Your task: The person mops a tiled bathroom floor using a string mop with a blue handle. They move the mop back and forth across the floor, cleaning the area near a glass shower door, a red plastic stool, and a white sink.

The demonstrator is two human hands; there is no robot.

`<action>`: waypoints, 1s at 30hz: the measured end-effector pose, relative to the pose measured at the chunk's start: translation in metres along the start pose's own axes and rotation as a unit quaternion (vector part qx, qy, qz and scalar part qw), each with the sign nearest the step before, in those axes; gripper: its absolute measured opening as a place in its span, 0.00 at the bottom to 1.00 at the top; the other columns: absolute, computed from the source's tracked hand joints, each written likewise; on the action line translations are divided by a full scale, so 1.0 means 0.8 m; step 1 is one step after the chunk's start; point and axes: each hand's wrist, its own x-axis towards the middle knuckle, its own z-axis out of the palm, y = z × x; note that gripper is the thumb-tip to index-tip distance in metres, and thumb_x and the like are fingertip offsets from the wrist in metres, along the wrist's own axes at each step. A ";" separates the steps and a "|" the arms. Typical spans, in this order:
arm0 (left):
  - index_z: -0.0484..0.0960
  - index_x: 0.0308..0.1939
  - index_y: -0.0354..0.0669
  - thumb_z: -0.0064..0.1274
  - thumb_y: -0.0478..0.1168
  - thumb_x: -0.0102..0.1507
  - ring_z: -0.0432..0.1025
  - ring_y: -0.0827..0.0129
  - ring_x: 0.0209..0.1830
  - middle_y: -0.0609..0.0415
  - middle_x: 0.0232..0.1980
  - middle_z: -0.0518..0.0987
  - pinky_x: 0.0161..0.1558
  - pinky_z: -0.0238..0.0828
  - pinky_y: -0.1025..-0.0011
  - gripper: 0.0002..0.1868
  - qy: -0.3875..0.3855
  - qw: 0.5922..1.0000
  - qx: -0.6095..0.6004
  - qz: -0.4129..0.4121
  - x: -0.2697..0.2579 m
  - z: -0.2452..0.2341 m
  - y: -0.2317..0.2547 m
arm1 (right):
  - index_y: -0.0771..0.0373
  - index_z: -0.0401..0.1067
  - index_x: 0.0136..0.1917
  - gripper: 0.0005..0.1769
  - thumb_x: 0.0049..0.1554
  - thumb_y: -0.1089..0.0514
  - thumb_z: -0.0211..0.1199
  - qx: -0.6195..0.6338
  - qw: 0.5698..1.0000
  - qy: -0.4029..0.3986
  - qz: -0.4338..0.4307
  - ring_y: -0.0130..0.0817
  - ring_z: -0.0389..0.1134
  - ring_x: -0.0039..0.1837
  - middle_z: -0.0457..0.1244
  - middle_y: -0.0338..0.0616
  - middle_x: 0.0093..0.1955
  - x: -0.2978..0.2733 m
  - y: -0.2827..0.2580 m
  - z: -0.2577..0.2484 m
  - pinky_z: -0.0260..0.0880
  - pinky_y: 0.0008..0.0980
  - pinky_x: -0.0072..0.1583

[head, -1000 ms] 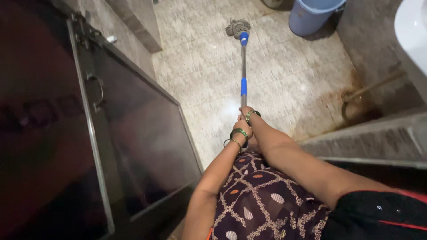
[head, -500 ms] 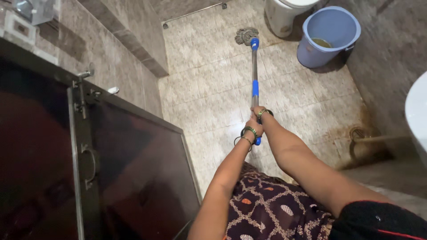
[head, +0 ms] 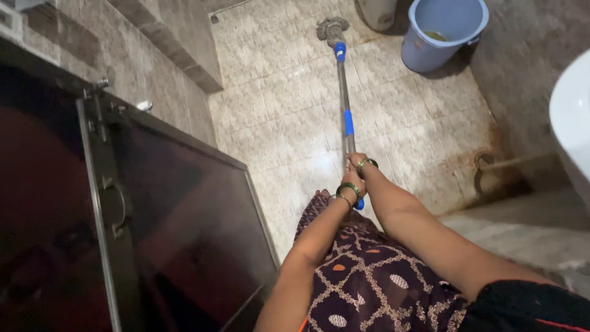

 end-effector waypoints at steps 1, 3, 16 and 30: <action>0.39 0.79 0.27 0.59 0.47 0.58 0.68 0.42 0.67 0.28 0.76 0.58 0.64 0.68 0.58 0.57 -0.008 1.000 -0.005 -0.011 -0.014 0.000 -0.004 | 0.72 0.72 0.47 0.17 0.58 0.53 0.63 0.001 1.000 -0.003 0.002 0.46 0.67 0.33 0.65 0.55 0.34 -0.010 0.009 -0.002 0.72 0.48 0.38; 0.44 0.79 0.27 0.58 0.48 0.59 0.71 0.42 0.66 0.28 0.71 0.68 0.65 0.69 0.58 0.54 -0.025 0.999 -0.017 -0.036 -0.036 -0.001 -0.011 | 0.72 0.71 0.48 0.17 0.58 0.53 0.62 0.007 1.000 -0.011 0.007 0.46 0.67 0.33 0.65 0.54 0.34 -0.031 0.032 0.000 0.73 0.49 0.38; 0.42 0.77 0.30 0.63 0.49 0.56 0.67 0.43 0.68 0.31 0.72 0.64 0.65 0.66 0.57 0.58 -0.015 0.999 0.031 -0.026 -0.269 0.085 -0.120 | 0.69 0.67 0.46 0.17 0.59 0.51 0.63 0.053 0.995 -0.044 0.068 0.45 0.66 0.31 0.63 0.52 0.32 -0.159 0.277 0.009 0.74 0.51 0.39; 0.57 0.76 0.40 0.61 0.58 0.54 0.78 0.43 0.51 0.37 0.59 0.79 0.51 0.76 0.53 0.52 0.057 0.998 -0.019 -0.010 -0.300 0.101 -0.072 | 0.63 0.67 0.36 0.18 0.57 0.50 0.70 -0.015 0.997 -0.066 0.036 0.37 0.63 0.29 0.62 0.45 0.29 -0.157 0.265 -0.041 0.70 0.40 0.35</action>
